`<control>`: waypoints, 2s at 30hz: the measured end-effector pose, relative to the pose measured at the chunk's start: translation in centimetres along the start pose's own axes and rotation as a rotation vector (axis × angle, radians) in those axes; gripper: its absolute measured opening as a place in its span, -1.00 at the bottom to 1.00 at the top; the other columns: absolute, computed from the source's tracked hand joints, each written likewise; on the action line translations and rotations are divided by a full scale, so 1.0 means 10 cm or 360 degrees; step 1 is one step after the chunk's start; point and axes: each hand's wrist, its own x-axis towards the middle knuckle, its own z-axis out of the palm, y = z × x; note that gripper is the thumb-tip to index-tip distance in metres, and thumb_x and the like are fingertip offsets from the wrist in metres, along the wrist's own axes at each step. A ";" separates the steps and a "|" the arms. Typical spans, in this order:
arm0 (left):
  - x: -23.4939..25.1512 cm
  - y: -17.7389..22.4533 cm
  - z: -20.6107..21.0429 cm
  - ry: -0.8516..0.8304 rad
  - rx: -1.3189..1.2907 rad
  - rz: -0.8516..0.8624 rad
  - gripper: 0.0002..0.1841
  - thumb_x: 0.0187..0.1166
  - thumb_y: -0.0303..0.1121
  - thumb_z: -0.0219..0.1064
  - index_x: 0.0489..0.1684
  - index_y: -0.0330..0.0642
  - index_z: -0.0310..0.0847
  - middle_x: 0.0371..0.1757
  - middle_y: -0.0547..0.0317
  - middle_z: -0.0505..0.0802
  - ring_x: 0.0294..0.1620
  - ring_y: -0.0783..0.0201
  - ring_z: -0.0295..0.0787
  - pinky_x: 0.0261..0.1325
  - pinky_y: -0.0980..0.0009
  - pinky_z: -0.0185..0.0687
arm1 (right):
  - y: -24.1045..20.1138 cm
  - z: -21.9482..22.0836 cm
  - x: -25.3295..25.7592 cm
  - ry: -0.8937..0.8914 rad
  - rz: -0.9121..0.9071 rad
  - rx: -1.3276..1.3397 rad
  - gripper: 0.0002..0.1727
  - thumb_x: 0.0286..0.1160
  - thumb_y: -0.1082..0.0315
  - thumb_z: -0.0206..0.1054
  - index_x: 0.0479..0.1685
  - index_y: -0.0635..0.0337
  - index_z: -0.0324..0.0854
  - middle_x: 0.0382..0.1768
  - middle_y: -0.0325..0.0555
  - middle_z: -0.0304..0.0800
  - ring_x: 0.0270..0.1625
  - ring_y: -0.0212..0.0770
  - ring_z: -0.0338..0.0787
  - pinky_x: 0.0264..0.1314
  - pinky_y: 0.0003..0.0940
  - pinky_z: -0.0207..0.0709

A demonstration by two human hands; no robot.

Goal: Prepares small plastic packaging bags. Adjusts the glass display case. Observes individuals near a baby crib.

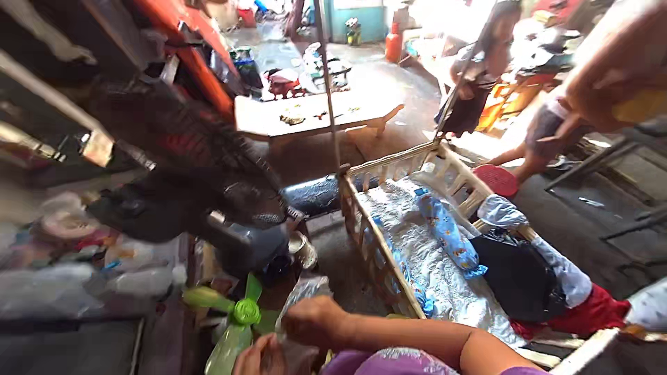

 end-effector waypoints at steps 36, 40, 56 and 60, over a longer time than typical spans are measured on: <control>0.04 -0.06 -0.30 0.0631 -0.0417 -0.0350 -0.72 0.69 -0.35 0.23 -0.06 -0.44 0.76 -0.24 0.04 0.90 -0.23 0.42 0.85 -0.06 0.48 0.79 | -0.24 -0.13 0.37 -0.0312 0.0564 0.1309 -0.62 0.80 0.16 -0.11 0.29 0.21 0.41 0.00 -0.22 0.84 -0.05 -0.37 0.84 -0.11 -0.42 0.75; 0.07 0.07 -0.31 0.0506 -0.0257 -0.0275 -0.70 0.68 -0.33 0.21 -0.09 -0.38 0.83 -0.32 0.06 0.91 -0.34 0.39 0.86 -0.17 0.46 0.80 | -0.26 -0.24 0.40 0.0108 -0.0398 0.0255 -0.69 0.53 0.15 0.45 0.02 0.18 0.66 0.01 -0.08 0.80 0.19 -0.29 0.74 0.25 -0.41 0.62; 0.02 0.14 -0.26 0.0164 0.0425 -0.0019 -0.60 0.59 -0.33 0.02 -0.25 -0.34 0.84 -0.51 0.06 0.83 -0.59 0.15 0.79 -0.60 0.25 0.62 | -0.12 -0.04 0.38 -0.0011 -0.0974 -0.0424 -0.85 0.59 0.34 0.33 -0.14 0.02 0.84 -0.20 -0.22 0.93 -0.17 -0.25 0.85 0.33 -0.14 0.56; -0.01 0.08 -0.24 0.0154 0.0505 -0.0026 -0.58 0.57 -0.34 0.07 0.09 -0.33 0.85 -0.60 0.07 0.80 -0.70 0.12 0.72 -0.69 0.21 0.54 | -0.09 0.01 0.36 -0.0043 -0.0874 -0.0401 -0.82 0.58 0.33 0.29 -0.19 0.05 0.84 -0.22 -0.21 0.95 -0.19 -0.25 0.87 0.26 -0.19 0.60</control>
